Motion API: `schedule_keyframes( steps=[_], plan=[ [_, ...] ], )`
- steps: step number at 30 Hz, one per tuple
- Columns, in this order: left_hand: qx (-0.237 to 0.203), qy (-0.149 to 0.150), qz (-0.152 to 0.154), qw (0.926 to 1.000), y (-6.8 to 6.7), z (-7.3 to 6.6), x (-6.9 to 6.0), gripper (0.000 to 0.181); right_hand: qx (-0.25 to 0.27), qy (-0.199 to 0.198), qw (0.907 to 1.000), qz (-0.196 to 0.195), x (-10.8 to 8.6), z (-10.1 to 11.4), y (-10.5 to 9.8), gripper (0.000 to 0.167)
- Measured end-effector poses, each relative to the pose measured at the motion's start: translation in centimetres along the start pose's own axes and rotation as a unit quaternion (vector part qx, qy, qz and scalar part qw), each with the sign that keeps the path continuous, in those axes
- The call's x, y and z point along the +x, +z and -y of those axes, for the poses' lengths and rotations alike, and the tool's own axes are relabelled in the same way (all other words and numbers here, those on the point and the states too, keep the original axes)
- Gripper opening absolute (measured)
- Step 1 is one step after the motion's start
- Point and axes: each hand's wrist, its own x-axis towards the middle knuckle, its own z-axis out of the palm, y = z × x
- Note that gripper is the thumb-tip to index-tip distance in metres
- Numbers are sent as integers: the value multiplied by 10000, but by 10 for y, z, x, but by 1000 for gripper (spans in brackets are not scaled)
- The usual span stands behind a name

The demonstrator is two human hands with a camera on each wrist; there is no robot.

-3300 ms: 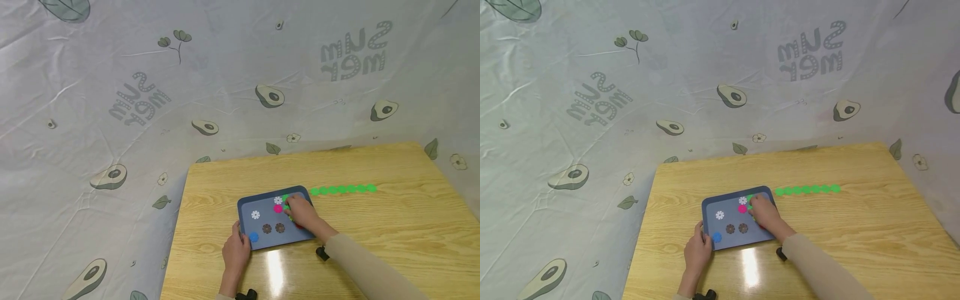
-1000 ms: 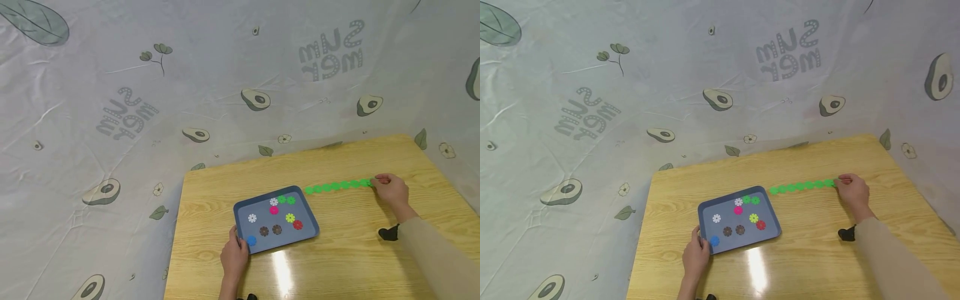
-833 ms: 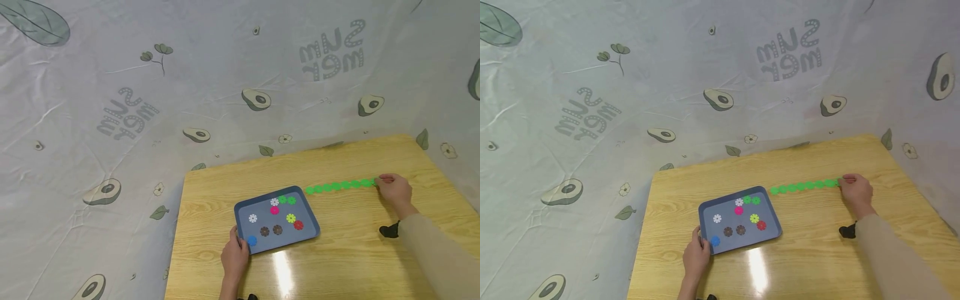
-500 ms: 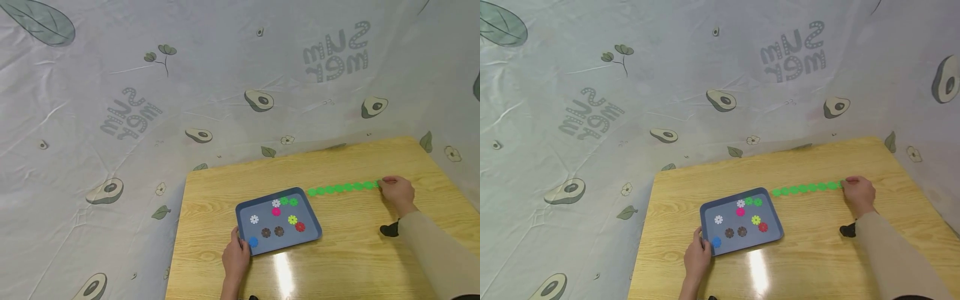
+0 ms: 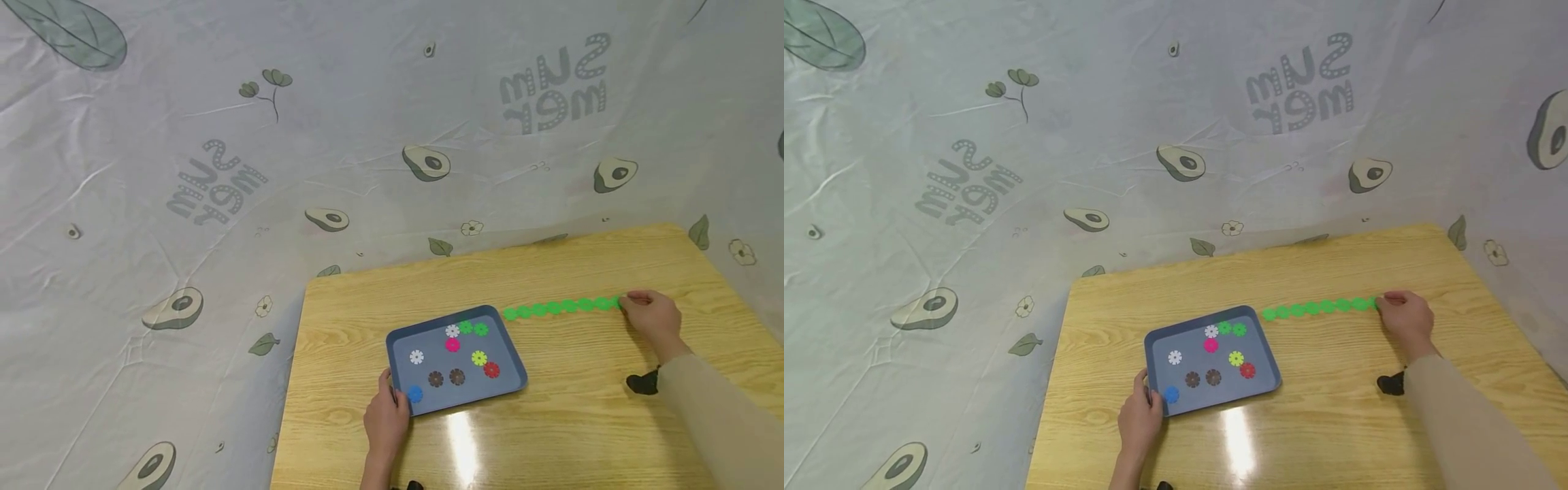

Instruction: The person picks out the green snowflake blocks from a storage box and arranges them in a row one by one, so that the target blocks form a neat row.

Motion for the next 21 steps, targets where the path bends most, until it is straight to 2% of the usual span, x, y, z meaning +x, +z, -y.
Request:
schedule_keyframes(
  steps=[4, 8, 15, 21],
  plan=[
    [-36, 96, -88, 9999, 1, 1, -1, 47, -14, -220, 9998, -21, -7, 6, 4, 56],
    [-40, 133, -125, 9998, 1, 2, 0, 47, 46, -615, 9979, 180, -16, 23, 16, 60],
    [29, 52, -53, 10000, 0, 2, 1, 47, 283, -1415, 9869, 722, -38, 79, 51, 57],
    [-15, 102, -71, 9999, 1, 2, -1, 47, 625, -1638, 9776, 1165, -62, 121, 93, 49]
  ],
)
